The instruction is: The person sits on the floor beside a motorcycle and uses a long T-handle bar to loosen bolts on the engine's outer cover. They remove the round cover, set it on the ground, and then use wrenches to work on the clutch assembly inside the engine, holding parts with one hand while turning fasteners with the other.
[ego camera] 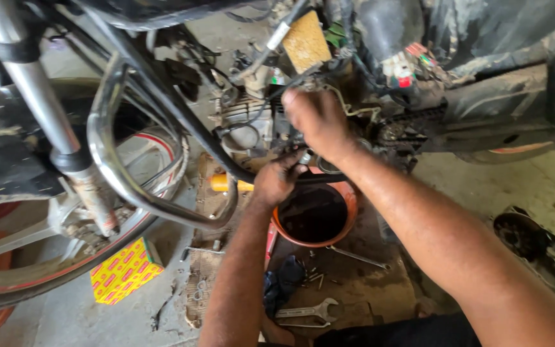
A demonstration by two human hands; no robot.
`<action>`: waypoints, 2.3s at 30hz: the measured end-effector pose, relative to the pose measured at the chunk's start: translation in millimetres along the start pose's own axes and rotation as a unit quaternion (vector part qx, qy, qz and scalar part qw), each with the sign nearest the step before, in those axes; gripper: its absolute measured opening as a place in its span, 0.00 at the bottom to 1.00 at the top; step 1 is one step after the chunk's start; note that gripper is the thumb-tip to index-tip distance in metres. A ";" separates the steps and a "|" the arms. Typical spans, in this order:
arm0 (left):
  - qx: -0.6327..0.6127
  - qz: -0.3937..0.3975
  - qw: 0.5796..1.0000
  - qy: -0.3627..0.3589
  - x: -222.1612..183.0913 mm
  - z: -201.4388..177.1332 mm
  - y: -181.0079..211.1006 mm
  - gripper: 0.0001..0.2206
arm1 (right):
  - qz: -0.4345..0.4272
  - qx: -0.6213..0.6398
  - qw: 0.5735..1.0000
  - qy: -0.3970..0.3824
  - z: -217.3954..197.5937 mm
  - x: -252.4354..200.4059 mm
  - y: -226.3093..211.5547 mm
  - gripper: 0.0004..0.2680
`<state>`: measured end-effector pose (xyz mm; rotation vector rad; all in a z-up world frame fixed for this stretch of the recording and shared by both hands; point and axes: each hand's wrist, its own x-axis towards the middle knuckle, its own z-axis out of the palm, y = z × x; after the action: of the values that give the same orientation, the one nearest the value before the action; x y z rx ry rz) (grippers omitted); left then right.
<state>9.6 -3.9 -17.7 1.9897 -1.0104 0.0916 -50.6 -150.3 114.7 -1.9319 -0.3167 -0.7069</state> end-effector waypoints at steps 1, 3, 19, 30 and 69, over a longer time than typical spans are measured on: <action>-0.004 0.002 1.000 -0.004 0.2 0.6 1.0 0.19 | 0.003 -0.003 1.000 0.003 -6.5 0.7 -0.3 0.22; 0.000 -0.016 1.000 0.005 0.2 -0.2 3.3 0.19 | 0.051 0.151 0.987 0.023 -18.4 2.9 -2.5 0.21; 0.071 -0.037 0.997 0.001 -1.2 -1.5 14.3 0.19 | -0.018 0.001 0.999 -0.046 6.8 0.2 -10.3 0.23; 0.101 -0.028 0.994 -0.009 0.4 1.2 10.1 0.19 | -0.002 0.015 0.999 -0.043 8.2 -0.7 -3.1 0.23; 0.107 -0.009 0.994 -0.003 -3.4 -2.2 9.8 0.21 | 0.020 -0.071 0.980 -0.186 -22.8 18.4 -56.3 0.20</action>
<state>1.2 -3.0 -11.2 2.1944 -1.0217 0.1908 -72.2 -146.6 174.3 -2.1999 -0.4646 -0.3446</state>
